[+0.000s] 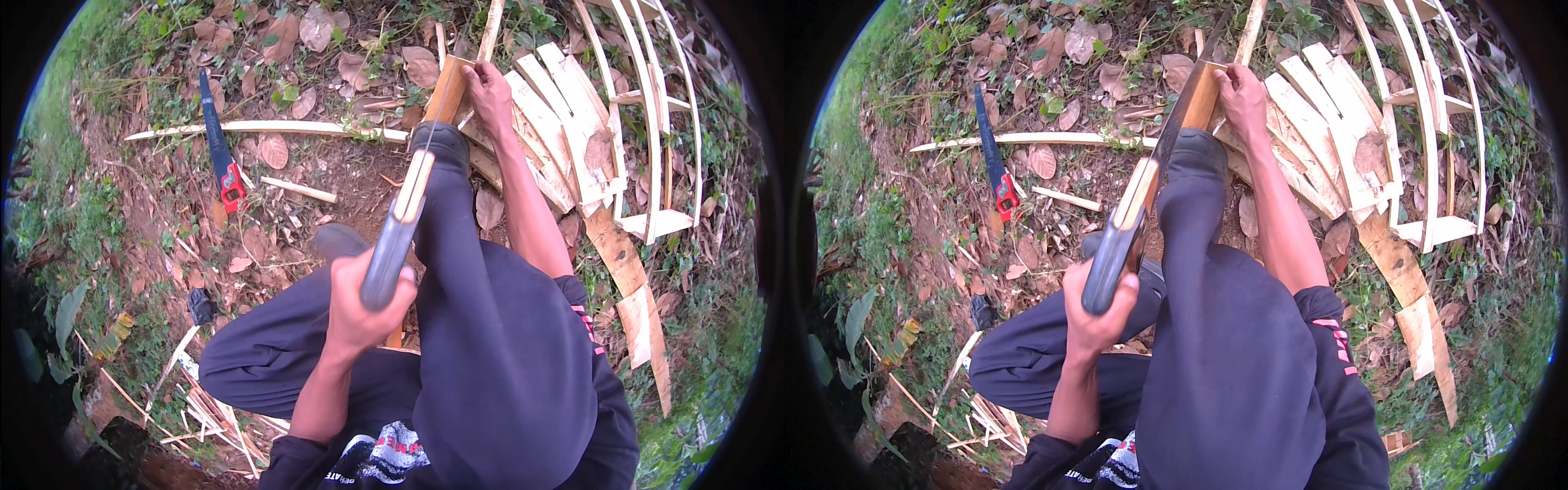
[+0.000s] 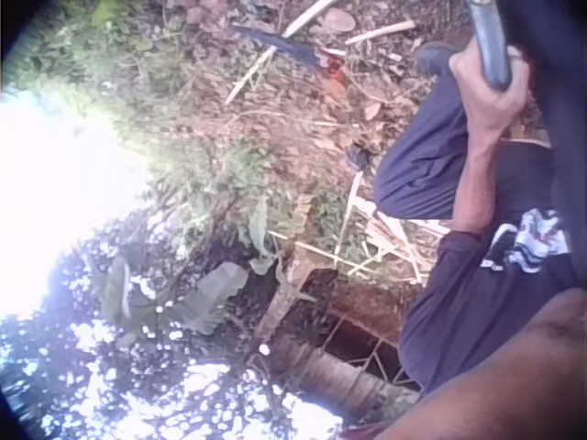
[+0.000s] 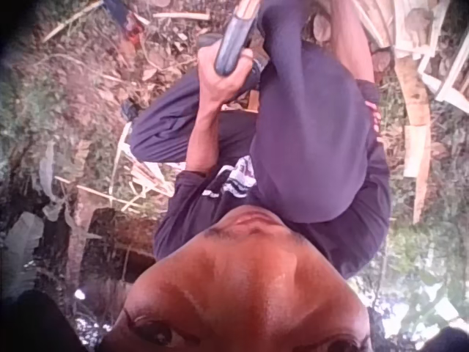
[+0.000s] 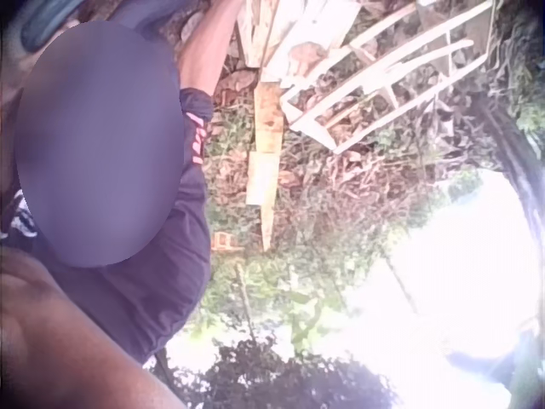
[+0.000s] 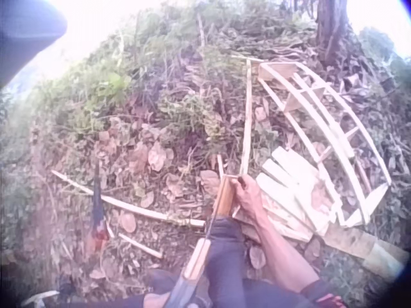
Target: The person sits on the ground and uses a hand saw to cut a small wooden piece, then fits it into a wooden frame structure. The person handles the saw and wood pieces directly, adjusting the frame to test the fit.
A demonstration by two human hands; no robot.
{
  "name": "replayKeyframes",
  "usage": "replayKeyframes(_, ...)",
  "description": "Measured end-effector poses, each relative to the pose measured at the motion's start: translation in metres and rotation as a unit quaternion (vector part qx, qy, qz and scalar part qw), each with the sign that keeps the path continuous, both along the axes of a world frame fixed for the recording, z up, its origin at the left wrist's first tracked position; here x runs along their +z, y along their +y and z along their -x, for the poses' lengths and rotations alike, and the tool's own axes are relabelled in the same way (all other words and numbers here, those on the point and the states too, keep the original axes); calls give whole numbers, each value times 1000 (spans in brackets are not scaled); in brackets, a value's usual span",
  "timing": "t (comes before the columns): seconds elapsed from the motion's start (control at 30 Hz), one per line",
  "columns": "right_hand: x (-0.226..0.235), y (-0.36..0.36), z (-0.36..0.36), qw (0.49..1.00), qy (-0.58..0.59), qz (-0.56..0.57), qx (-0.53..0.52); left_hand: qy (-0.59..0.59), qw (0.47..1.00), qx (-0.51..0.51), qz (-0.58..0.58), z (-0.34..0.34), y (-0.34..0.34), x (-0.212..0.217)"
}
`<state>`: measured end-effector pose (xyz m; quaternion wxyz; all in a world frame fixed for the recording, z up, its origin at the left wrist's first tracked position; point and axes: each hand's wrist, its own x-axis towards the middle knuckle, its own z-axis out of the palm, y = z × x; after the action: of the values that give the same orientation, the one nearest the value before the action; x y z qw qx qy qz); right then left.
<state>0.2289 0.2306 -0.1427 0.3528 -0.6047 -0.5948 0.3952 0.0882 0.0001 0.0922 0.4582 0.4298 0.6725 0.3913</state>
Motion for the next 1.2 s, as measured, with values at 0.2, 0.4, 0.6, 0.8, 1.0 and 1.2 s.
replayKeyframes(0.2, 0, 6, -3, 999, 48, 20, -3, 2, 999, -14, 30, 3, 26, -10)
replayKeyframes(0.4, -9, 0, -3, 996, 68, 52, 9, 12, 999, -23, 19, 1, 54, -8)
replayKeyframes(0.6, -22, 4, -8, 997, 60, 37, 18, -29, 999, -7, 17, 10, 2, 21)
replayKeyframes(0.8, -22, 16, -9, 998, 31, 49, 29, -24, 999, -27, 32, 19, 20, 13)
replayKeyframes(1.0, -21, 7, -8, 996, 77, 46, 31, -18, 999, 6, 33, 19, 40, 4)
replayKeyframes(1.2, -19, 7, -9, 998, 48, 1, 30, -32, 999, -13, -6, 21, 5, 12)
